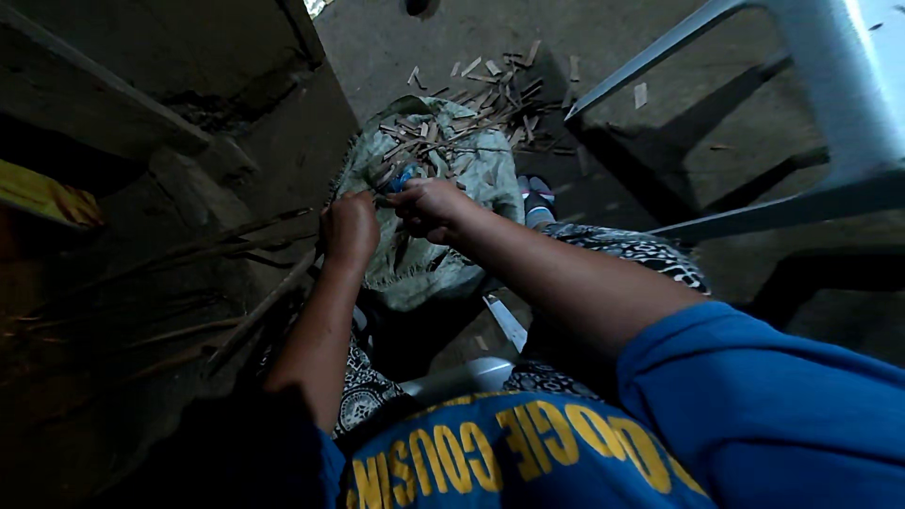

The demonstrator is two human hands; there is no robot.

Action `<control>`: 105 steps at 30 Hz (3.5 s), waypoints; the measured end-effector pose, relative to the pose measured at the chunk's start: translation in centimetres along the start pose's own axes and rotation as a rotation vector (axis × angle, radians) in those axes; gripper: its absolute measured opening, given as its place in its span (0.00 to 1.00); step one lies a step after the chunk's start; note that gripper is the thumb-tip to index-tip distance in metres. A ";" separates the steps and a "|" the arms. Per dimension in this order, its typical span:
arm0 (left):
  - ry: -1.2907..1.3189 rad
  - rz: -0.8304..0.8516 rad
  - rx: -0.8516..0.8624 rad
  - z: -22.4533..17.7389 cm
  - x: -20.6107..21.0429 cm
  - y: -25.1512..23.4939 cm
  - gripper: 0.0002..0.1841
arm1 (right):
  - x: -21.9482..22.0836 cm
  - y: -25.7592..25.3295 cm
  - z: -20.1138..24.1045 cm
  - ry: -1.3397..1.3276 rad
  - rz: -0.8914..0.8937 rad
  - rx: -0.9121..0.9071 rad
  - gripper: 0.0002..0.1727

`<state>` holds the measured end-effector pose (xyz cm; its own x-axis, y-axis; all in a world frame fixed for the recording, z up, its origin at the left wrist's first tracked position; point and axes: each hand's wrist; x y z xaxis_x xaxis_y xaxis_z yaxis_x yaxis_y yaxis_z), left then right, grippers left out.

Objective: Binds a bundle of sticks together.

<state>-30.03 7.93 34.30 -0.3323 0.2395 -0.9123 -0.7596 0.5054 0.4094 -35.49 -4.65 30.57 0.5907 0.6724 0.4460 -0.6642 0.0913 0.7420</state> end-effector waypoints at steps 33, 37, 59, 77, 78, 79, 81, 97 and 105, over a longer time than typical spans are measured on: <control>0.299 0.141 0.020 2.7 -0.2 -0.7 0.15 | -0.1 0.3 -0.5 -0.187 0.168 0.176 0.03; 0.019 0.059 0.024 0.0 -0.1 0.4 0.16 | 0.2 0.1 -0.1 -0.260 0.059 0.159 0.03; 0.299 0.205 -0.004 3.6 0.4 -1.3 0.17 | -1.3 -1.2 -0.5 -0.234 0.003 -0.001 0.04; -0.029 0.056 0.013 0.7 0.5 -0.2 0.17 | -0.8 -0.7 0.2 -0.234 -0.119 0.022 0.05; -0.018 0.059 0.010 0.8 0.4 -0.2 0.17 | -1.1 -1.0 0.5 -0.249 -0.156 -0.005 0.05; -0.006 0.067 0.008 0.9 0.3 -0.3 0.17 | -1.4 -1.0 0.7 -0.256 -0.178 -0.028 0.05; 0.019 0.086 0.015 1.1 0.1 -0.3 0.17 | -1.6 -1.1 0.5 -0.258 -0.191 -0.062 0.06; 0.429 0.282 0.007 4.5 0.6 -1.8 0.15 | -1.5 -0.8 0.7 -0.368 -0.004 -0.026 0.07; 0.653 0.324 -0.018 4.2 -0.4 -1.2 0.08 | -1.0 0.3 -1.0 -0.206 0.381 0.260 0.03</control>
<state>-26.66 10.69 34.21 -0.8035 -0.1720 -0.5699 -0.5739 0.4780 0.6649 -36.78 -4.56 29.79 0.4239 0.4609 0.7796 -0.7297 -0.3362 0.5955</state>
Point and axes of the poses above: each hand's wrist, its own y-axis away from the middle knuckle, its own x-axis out of the palm, z = x × y, and after that the axes turned 14 degrees about -y, right-handed
